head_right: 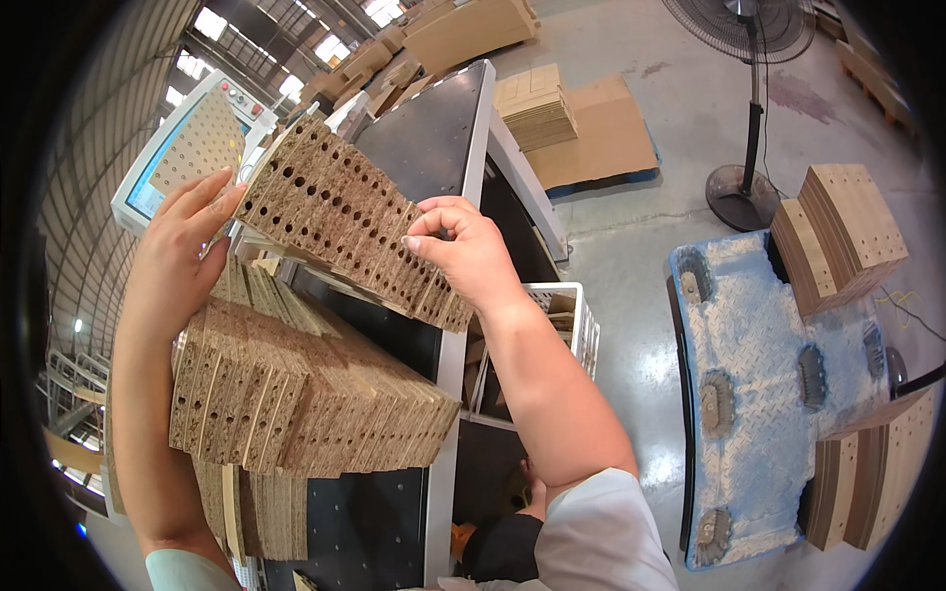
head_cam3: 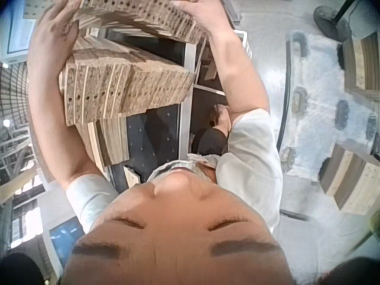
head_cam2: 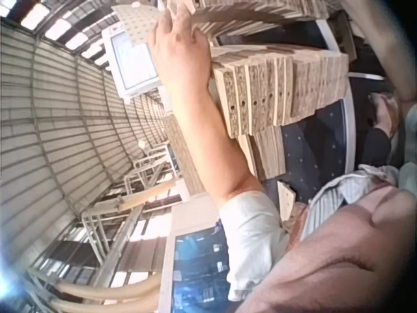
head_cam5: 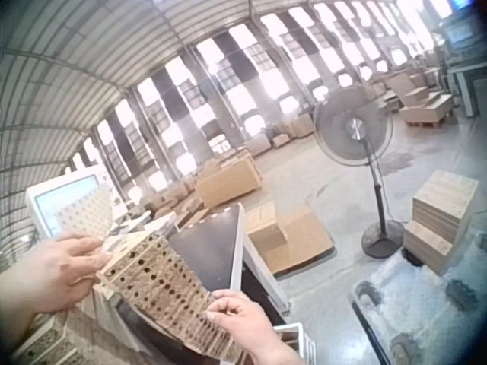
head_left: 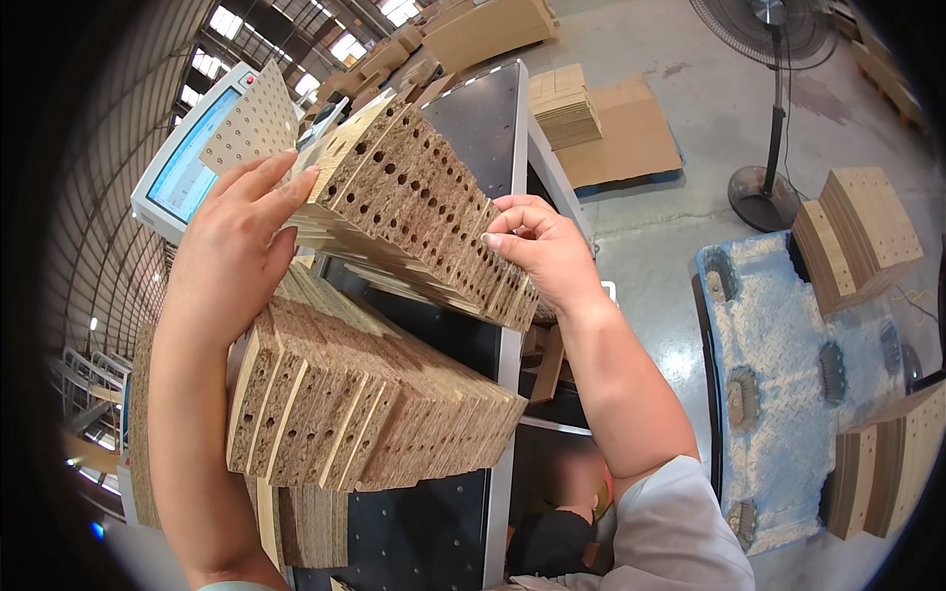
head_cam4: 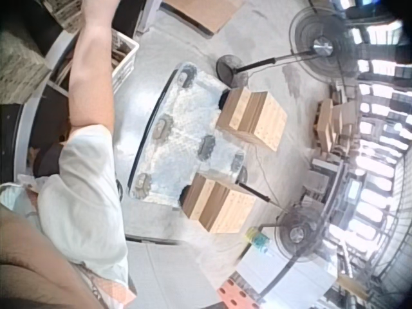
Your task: The person peels small white circular stickers from a sheet and applies them to holes on wooden furniture components, handling the components one at a time.
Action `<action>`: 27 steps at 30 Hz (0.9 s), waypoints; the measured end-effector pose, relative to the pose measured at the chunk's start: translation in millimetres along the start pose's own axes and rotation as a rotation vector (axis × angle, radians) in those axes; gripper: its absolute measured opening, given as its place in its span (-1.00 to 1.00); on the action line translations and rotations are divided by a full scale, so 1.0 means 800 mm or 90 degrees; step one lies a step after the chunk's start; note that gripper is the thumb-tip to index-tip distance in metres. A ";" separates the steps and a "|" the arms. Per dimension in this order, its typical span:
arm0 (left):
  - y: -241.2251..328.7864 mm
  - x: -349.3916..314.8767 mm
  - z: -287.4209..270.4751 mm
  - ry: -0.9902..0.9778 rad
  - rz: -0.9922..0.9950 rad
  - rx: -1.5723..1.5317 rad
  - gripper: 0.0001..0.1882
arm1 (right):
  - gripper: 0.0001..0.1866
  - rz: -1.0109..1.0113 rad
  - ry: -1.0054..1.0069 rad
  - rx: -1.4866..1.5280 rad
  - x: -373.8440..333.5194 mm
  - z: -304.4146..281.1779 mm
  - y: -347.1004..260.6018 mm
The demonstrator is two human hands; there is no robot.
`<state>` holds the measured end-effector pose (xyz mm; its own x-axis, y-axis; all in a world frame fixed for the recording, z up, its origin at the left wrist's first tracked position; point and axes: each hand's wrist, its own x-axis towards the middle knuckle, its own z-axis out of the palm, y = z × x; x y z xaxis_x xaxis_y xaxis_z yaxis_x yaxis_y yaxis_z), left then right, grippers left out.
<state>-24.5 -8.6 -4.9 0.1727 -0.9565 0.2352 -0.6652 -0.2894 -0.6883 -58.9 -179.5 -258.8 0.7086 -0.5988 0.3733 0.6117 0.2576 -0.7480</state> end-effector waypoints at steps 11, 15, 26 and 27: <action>0.004 0.002 -0.004 0.003 -0.003 -0.020 -0.55 | -0.91 -0.016 -0.013 0.001 0.010 0.000 0.001; 0.002 0.000 -0.002 0.005 0.001 -0.027 -0.55 | -0.89 -0.027 -0.012 -0.039 0.011 0.002 -0.004; 0.003 0.001 -0.005 0.004 -0.006 -0.056 -0.54 | -0.72 0.059 -0.030 0.139 0.024 0.001 0.006; 0.004 0.002 -0.007 0.006 -0.005 -0.056 -0.55 | -0.73 0.067 -0.041 0.166 0.024 -0.002 0.008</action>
<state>-30.2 -10.8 -3.2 0.1709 -0.9537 0.2474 -0.7250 -0.2918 -0.6239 -41.8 -190.1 -257.3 0.7892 -0.5104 0.3414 0.5969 0.5069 -0.6220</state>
